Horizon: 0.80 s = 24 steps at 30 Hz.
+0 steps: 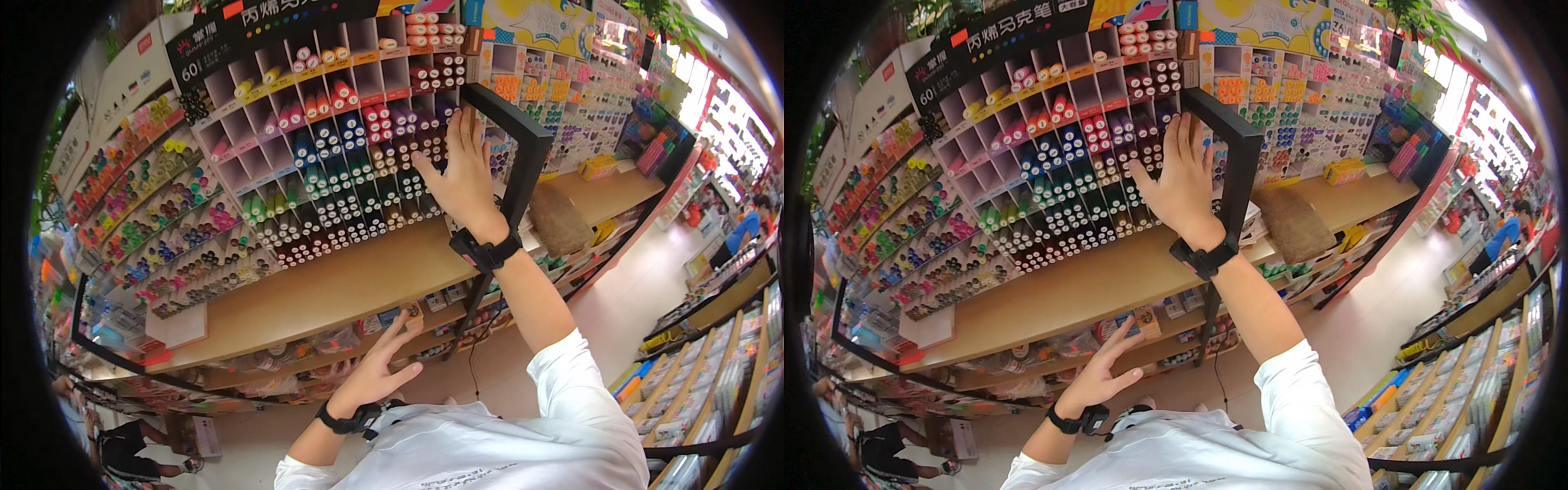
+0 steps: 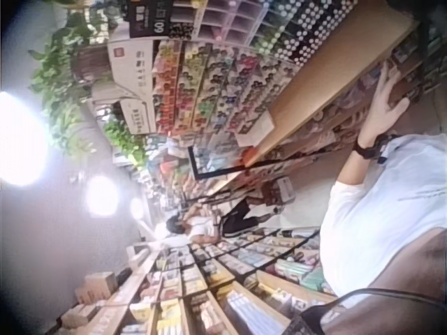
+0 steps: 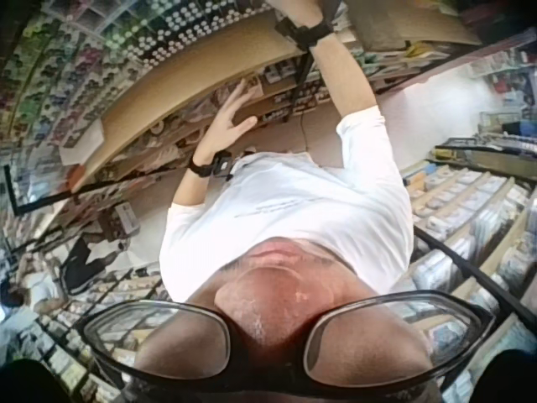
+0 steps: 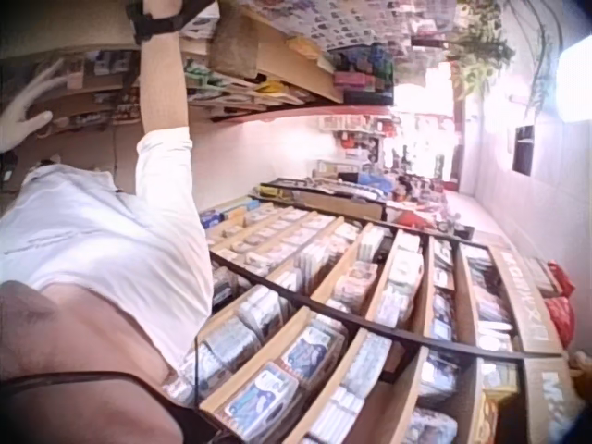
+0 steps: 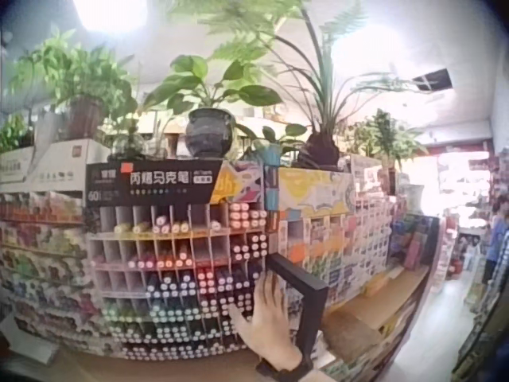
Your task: The person picks up various markers from a basket and places them individually back into a color-coded shelf display, matching each marker to its correct slot.
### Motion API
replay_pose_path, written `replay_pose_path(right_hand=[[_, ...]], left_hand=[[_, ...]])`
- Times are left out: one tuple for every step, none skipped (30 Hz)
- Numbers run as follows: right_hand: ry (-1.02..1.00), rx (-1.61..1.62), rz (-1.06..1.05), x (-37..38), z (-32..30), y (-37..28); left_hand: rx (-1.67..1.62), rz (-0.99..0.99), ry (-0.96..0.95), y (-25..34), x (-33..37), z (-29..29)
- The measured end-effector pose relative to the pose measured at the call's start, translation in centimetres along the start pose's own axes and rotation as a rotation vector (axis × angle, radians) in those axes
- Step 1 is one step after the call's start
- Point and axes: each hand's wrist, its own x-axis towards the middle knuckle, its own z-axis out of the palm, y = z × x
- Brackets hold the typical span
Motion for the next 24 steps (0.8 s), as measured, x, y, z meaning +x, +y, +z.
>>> replay_pose_path(right_hand=[[-0.015,0.007,0.008,-0.2,0.2,-0.1],[-0.032,0.043,0.018,0.1,0.4,0.0],[-0.047,0.036,0.023,-0.3,0.3,0.1],[-0.063,0.028,0.030,-0.8,0.1,0.0],[-0.078,0.021,0.038,-1.3,-0.1,0.0],[-0.090,-0.012,0.030,-2.1,-0.9,0.0],[-0.113,0.050,0.050,-3.2,-1.3,-0.8],[-0.135,0.112,0.071,-4.5,-2.0,-2.1],[-0.150,0.174,0.088,-6.0,-2.6,-3.2],[-0.174,0.203,0.096,-8.0,-3.3,-3.4],[-0.195,0.220,0.104,-10.0,-4.3,-3.7],[-0.205,0.243,0.163,-11.9,-5.1,-4.6],[-0.188,0.223,0.208,-13.9,-6.1,-5.1],[-0.144,0.273,0.289,-15.9,-6.5,-5.9],[-0.126,0.326,0.343,-17.9,-6.4,-6.3],[-0.108,0.403,0.383,-20.6,-5.9,-5.9],[-0.025,0.557,0.502,-22.4,-6.0,-6.6],[0.024,0.574,0.594,-24.4,-6.4,-7.2],[0.085,0.569,0.662,-26.3,-6.4,-7.7],[0.153,0.522,0.738,-28.0,-6.7,-8.3],[0.192,0.494,0.786,-29.2,-7.0,-9.0],[0.235,0.466,0.839,-30.3,-7.3,-9.8],[0.278,0.436,0.892,-31.1,-7.5,-10.7],[0.349,0.408,0.900,-31.4,-7.4,-11.7]], left_hand=[[-0.016,-0.014,-0.012,-0.8,-0.6,-0.3],[-0.043,-0.036,-0.023,-1.4,-0.8,-0.7],[-0.060,-0.062,-0.051,-2.0,-1.1,-0.9],[-0.077,-0.087,-0.080,-2.5,-1.4,-1.2],[-0.093,-0.113,-0.111,-2.8,-1.6,-1.3],[-0.188,-0.156,-0.149,-2.4,-1.7,-1.7],[-0.175,-0.163,-0.189,-3.2,-2.1,-2.1],[-0.162,-0.170,-0.228,-4.2,-2.6,-2.4],[-0.145,-0.171,-0.267,-4.8,-3.1,-2.8],[-0.162,-0.164,-0.299,-4.9,-3.0,-3.0],[-0.159,-0.143,-0.374,-5.4,-2.7,-3.2],[-0.153,-0.125,-0.443,-6.0,-2.6,-3.4],[-0.149,-0.097,-0.520,-6.5,-2.4,-3.6],[-0.100,-0.062,-0.574,-7.3,-2.3,-3.5],[-0.086,-0.049,-0.592,-8.0,-2.5,-3.7],[-0.065,-0.039,-0.603,-8.6,-2.7,-3.8],[-0.052,-0.019,-0.626,-8.9,-2.6,-3.9],[-0.067,0.033,-0.655,-9.4,-2.5,-3.7],[-0.101,0.011,-0.726,-9.9,-2.5,-3.6],[-0.144,-0.005,-0.803,-10.2,-2.3,-3.4],[-0.181,-0.021,-0.878,-10.3,-2.1,-3.3],[-0.192,-0.006,-0.901,-10.0,-1.9,-3.3],[-0.164,0.013,-0.937,-9.8,-1.8,-3.0],[-0.129,0.037,-0.969,-9.7,-1.6,-2.8]])
